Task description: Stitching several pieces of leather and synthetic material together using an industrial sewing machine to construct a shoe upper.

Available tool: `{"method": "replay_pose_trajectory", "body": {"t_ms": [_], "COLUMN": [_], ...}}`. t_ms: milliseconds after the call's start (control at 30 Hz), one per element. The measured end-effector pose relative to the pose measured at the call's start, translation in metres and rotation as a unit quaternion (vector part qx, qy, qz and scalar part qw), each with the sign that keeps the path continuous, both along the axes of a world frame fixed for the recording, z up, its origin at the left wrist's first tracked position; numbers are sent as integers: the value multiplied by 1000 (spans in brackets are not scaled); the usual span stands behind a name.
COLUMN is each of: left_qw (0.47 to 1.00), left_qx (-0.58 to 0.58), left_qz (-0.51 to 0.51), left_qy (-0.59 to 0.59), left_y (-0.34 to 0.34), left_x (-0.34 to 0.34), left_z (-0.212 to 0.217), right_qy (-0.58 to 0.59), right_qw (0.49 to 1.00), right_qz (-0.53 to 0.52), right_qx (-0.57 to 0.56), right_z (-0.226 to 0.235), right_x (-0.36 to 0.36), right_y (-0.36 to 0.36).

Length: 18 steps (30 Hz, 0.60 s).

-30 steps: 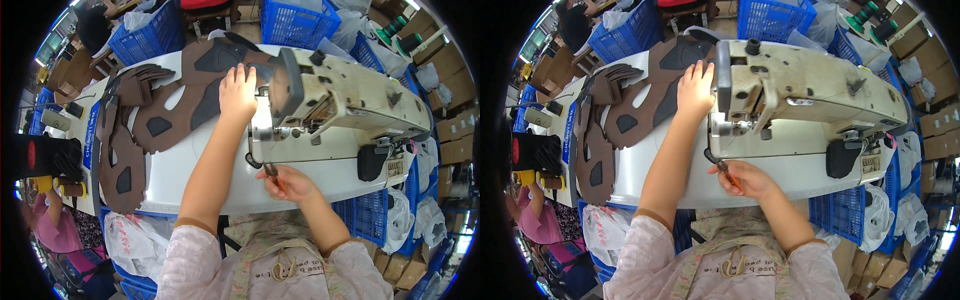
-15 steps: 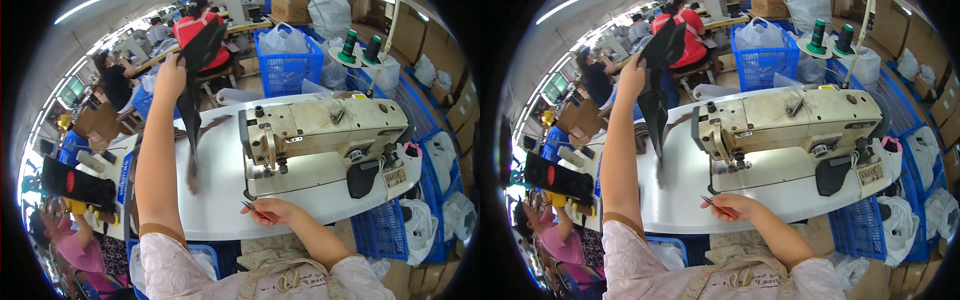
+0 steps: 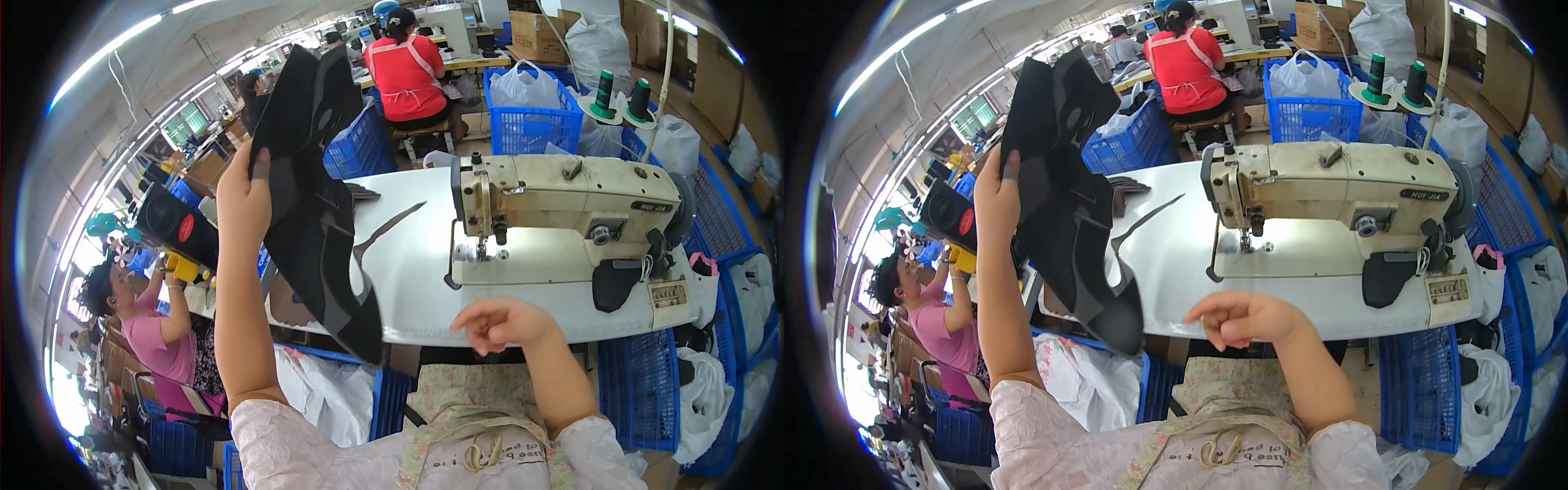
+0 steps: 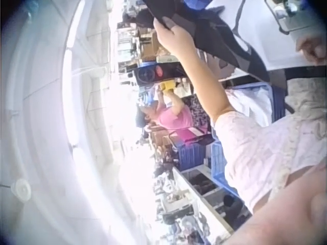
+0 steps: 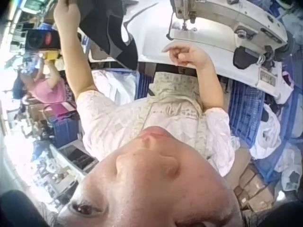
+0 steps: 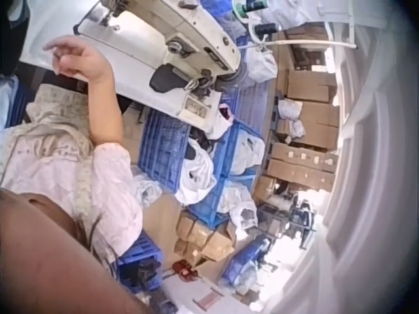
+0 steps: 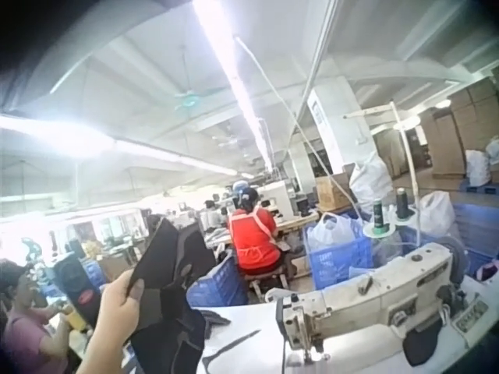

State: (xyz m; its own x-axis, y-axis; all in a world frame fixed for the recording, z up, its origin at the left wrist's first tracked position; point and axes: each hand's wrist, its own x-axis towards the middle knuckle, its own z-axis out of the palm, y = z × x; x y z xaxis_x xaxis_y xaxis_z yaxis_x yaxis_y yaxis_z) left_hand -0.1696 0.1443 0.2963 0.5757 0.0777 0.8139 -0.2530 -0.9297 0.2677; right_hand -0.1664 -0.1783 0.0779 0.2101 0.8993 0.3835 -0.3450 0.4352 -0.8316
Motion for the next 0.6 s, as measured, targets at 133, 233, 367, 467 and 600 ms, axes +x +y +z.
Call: {"method": "replay_pose_trajectory", "body": {"t_ms": [133, 233, 367, 467, 600], "left_qw": [999, 996, 998, 997, 997], "left_qx": [13, 44, 33, 47, 52], "left_qz": [51, 55, 22, 35, 22], "left_qy": [7, 47, 41, 51, 61], "left_y": [0, -13, -20, -24, -22], "left_x": [-55, -86, -115, -134, -149], "left_z": [-35, -63, -94, -109, -125], "right_qy": [-34, -47, -61, -36, -5], "right_qw": [977, 935, 908, 897, 897], "right_qz": [-205, -347, -408, -432, -435], "right_qx": [47, 50, 79, 91, 85], "right_z": [51, 72, 63, 48, 33], "right_x": [-26, -41, -58, -67, -72], "right_y": [4, 33, 75, 98, 109]}}
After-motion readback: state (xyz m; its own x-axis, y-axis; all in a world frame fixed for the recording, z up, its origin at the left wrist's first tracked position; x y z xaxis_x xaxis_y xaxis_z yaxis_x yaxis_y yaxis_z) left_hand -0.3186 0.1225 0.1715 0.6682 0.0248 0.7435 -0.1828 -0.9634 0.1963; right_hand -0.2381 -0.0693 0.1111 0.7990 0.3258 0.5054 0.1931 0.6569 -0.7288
